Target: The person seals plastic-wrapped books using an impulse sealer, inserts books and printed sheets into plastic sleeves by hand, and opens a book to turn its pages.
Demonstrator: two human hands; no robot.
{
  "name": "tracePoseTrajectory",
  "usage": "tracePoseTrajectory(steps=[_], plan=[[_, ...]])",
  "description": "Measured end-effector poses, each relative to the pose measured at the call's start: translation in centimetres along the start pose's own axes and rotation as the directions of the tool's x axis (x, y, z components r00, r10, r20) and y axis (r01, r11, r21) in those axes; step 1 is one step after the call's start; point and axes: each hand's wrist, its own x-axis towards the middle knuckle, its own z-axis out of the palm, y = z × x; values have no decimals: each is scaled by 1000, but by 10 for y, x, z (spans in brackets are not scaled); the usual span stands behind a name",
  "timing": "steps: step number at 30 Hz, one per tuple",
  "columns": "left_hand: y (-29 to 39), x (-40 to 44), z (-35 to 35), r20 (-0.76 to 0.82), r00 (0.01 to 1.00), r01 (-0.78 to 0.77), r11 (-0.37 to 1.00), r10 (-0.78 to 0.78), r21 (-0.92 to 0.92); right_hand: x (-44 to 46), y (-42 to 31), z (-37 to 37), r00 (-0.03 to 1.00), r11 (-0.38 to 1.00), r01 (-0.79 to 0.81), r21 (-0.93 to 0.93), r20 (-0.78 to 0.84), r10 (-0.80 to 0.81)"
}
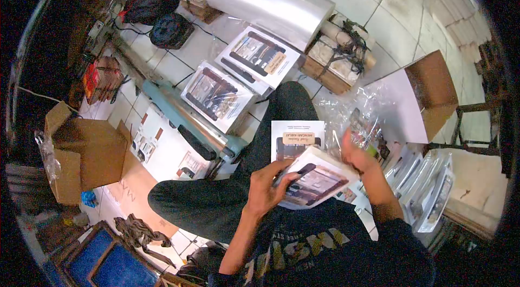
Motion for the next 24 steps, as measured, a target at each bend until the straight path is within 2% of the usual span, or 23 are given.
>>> tracePoseTrajectory(steps=[1, 2, 3, 4, 5, 6, 7, 8, 9, 10, 11, 13, 14, 15, 16, 17, 18, 19, 20, 21, 23, 24], plan=[[6, 0, -3, -5, 1000, 3, 1000, -3, 4, -7, 0, 8, 999, 963, 34, -268, -12, -38], [17, -3, -7, -15, 997, 79, 997, -79, 11, -17, -1, 19, 997, 856, 61, -514, -12, -79], [28, -4, -11, -27, 988, 154, 988, -154, 15, -29, -2, 31, 993, 684, 80, -725, -2, -118], [37, -3, -14, -35, 986, 161, 987, -160, 14, -44, -7, 53, 978, 787, 50, -615, -129, -163], [46, -3, -19, -159, 982, 122, 982, -99, 145, -56, -10, 81, 980, 784, 45, -619, -127, -156], [56, -2, -23, -273, 962, 96, 956, -18, 278, -67, -13, 109, 927, 761, 151, -631, -177, -331], [69, -1, -26, -283, 959, 101, 956, -19, 275, -73, -12, 123, 840, 717, 251, -650, -221, -495], [82, -1, -27, -347, 936, 158, 957, -67, 242, -79, -8, 117, 702, 296, 356, -886, 44, -711], [89, -3, -28, -406, 907, 207, 957, -110, 205, -81, -4, 122, 698, 284, 359, -889, 53, -715], [82, -20, -35, -147, 961, 228, 972, -235, -65, -81, 2, 133, 606, 221, 532, -817, 185, -773], [32, -2, -6, -38, 742, 401, 488, -669, -775, -80, 11, 144, 492, 151, 682, -715, 297, -818], [42, -76, -16, 215, 919, 301, 238, -331, -923, -67, 39, 163, 569, 359, 770, -528, 311, -762], [41, -79, -21, 222, 916, 309, 237, -333, -921, -60, 46, 165, 569, 363, 768, -528, 303, -764], [38, -81, -23, 223, 877, 442, 532, -425, -722, -53, 51, 166, 577, 269, 728, -630, 351, -738], [40, -75, -24, 182, 844, 531, 737, -505, -418, -45, 54, 165, 587, 159, 678, -717, 399, -705], [51, -66, -11, -50, 752, 549, 667, -657, -505, -37, 56, 162, 584, 152, 677, -720, 401, -706], [42, -67, -8, -113, 713, 503, 618, -692, -605, -28, 59, 158, 724, 426, 576, -698, 194, -662], [34, -67, -4, -165, 667, 445, 566, -727, -694, -19, 62, 154, 834, 667, 436, -604, -7, -551], [33, -70, -2, -178, 658, 421, 553, -732, -719, -10, 65, 149, 832, 723, 467, -509, -24, -555], [34, -70, -4, -172, 665, 419, 554, -726, -719, -9, 60, 148, 826, 718, 473, -511, -27, -563], [40, -75, -13, -69, 696, 597, 630, -714, -497, -5, 43, 142, 819, 846, 503, -178, -213, -532], [38, -84, -17, -38, 693, 608, 612, -720, -505, -2, 31, 132, 717, 757, 589, -283, -249, -651]])
